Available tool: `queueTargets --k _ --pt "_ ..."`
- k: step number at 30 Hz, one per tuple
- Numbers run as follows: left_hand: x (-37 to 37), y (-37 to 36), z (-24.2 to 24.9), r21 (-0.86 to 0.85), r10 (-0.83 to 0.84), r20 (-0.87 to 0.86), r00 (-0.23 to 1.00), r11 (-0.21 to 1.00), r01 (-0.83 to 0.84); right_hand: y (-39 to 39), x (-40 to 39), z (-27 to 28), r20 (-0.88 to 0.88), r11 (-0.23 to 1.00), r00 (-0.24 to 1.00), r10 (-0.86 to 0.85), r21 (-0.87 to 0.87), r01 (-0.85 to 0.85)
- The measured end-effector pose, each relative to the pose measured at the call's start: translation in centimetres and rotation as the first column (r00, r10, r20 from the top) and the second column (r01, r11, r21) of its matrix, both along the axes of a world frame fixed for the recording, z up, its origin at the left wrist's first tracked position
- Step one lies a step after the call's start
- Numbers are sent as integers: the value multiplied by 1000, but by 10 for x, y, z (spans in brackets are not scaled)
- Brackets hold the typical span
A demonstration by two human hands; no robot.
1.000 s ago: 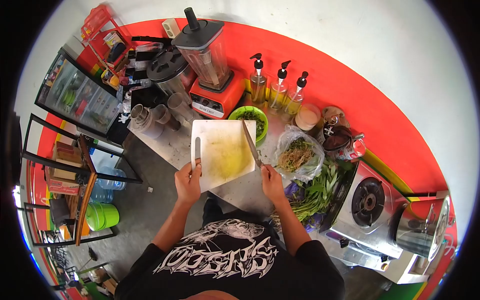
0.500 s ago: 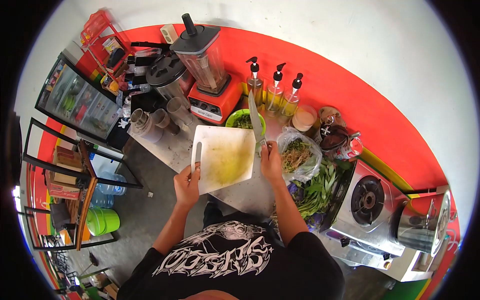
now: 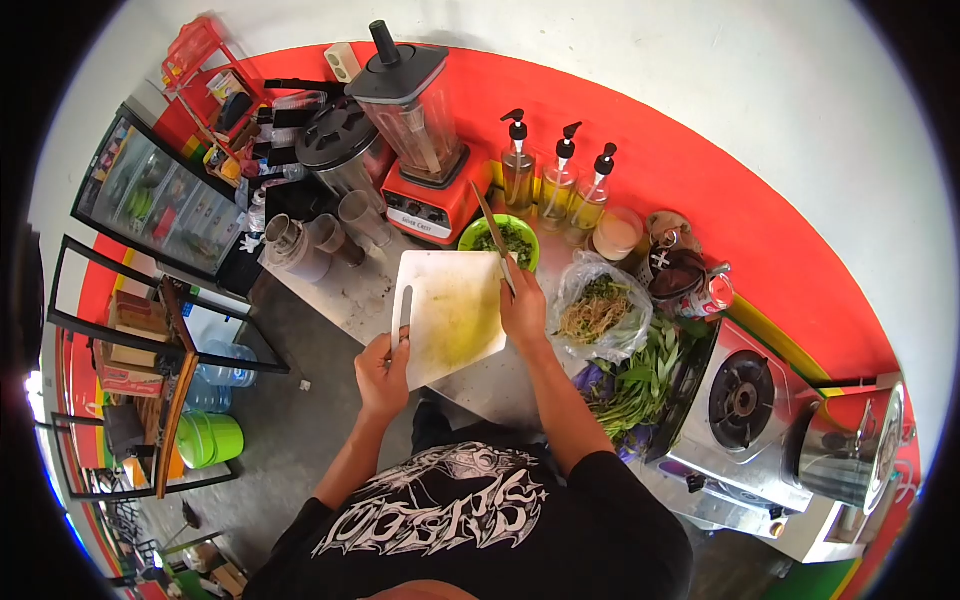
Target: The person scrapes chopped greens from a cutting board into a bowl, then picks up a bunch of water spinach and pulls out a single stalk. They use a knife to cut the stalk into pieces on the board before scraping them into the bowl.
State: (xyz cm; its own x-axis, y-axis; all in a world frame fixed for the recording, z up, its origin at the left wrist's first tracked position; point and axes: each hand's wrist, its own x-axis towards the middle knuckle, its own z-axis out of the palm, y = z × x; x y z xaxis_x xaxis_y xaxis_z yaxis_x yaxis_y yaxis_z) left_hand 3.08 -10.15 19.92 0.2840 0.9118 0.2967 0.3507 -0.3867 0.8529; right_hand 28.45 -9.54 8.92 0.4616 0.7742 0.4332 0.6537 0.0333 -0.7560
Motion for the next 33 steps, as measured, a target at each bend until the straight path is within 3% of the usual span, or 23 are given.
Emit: queueTargets --k 10,21,24,30,33 --pt "5 0 -3 21 33 47 998 999 -35 -65 -3 -6 -123 992 992 24 -121 -39" --pt "-9 2 -17 -182 131 48 990 976 -120 -151 29 2 -242 928 966 91 -330 -170" --pt "-11 2 -12 -228 159 63 985 963 -141 -149 46 15 -203 950 977 64 -287 -121" --pt "-16 3 -7 -142 107 54 993 985 -98 -122 56 40 -242 958 969 49 -264 -114" --pt "-20 3 -8 -114 98 65 993 989 -90 -107 56 48 -395 967 913 102 -175 -185"
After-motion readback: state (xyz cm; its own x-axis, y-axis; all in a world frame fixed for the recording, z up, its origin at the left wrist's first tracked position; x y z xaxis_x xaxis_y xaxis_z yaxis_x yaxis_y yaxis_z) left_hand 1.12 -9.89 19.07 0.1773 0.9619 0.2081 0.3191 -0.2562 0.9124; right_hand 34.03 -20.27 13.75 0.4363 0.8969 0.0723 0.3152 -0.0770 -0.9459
